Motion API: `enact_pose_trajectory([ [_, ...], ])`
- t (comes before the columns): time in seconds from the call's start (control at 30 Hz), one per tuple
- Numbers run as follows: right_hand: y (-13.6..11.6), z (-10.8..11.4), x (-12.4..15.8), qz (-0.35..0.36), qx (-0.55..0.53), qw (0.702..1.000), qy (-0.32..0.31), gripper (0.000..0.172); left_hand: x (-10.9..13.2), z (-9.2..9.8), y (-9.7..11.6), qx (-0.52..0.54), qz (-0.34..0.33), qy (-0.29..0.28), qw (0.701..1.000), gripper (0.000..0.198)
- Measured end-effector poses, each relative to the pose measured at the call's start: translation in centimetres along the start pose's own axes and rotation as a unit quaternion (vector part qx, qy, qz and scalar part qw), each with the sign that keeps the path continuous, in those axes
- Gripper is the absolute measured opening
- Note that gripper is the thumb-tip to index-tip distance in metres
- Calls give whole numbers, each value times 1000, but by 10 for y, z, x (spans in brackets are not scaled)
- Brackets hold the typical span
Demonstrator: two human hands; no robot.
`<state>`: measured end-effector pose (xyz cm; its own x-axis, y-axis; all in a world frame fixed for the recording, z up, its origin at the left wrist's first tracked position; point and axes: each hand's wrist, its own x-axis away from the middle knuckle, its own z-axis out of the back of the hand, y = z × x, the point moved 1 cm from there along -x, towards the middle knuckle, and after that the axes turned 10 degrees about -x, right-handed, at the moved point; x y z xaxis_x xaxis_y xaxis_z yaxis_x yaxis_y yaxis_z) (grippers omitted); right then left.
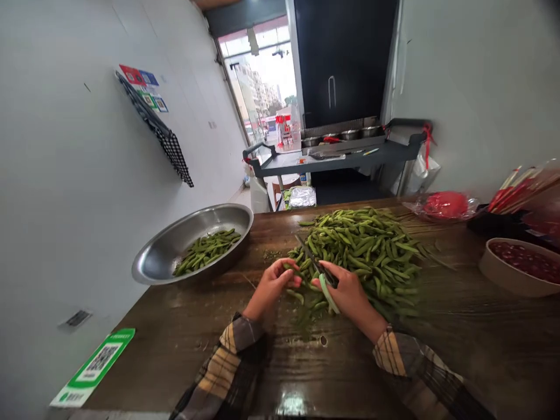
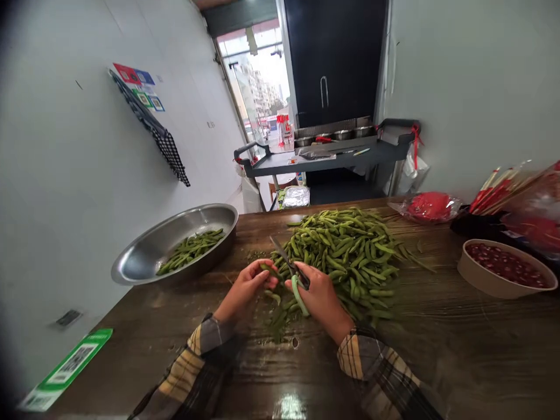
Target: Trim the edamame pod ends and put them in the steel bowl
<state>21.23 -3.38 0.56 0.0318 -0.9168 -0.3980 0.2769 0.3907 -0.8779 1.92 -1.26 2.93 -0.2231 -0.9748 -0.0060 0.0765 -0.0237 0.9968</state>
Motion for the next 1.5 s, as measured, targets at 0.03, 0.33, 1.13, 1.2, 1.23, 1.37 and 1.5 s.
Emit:
enact_pose_trajectory([
  [0.03,0,1,0,-3,4,1000,3,44,1,0,0,20,4,-2,1000,36],
  [0.33,1,8,3,-9,33,999,-8,44,3,1,0,-48,-6,-6,999,32],
  [1.13,-4,1,10,25,68,983,-168,52,10,-3,1,-155,-50,7,987,30],
  [1.2,-5,1,10,27,72,983,-167,51,10,-1,1,-170,-61,4,984,29],
  [1.23,-6,2,10,25,74,983,-168,51,9,0,1,-176,-68,1,982,29],
  [1.37,-9,4,10,19,73,981,-176,49,9,4,4,-196,-81,-9,977,29],
  [1.5,-9,5,9,24,59,981,-186,47,8,8,7,-206,-76,-29,975,30],
])
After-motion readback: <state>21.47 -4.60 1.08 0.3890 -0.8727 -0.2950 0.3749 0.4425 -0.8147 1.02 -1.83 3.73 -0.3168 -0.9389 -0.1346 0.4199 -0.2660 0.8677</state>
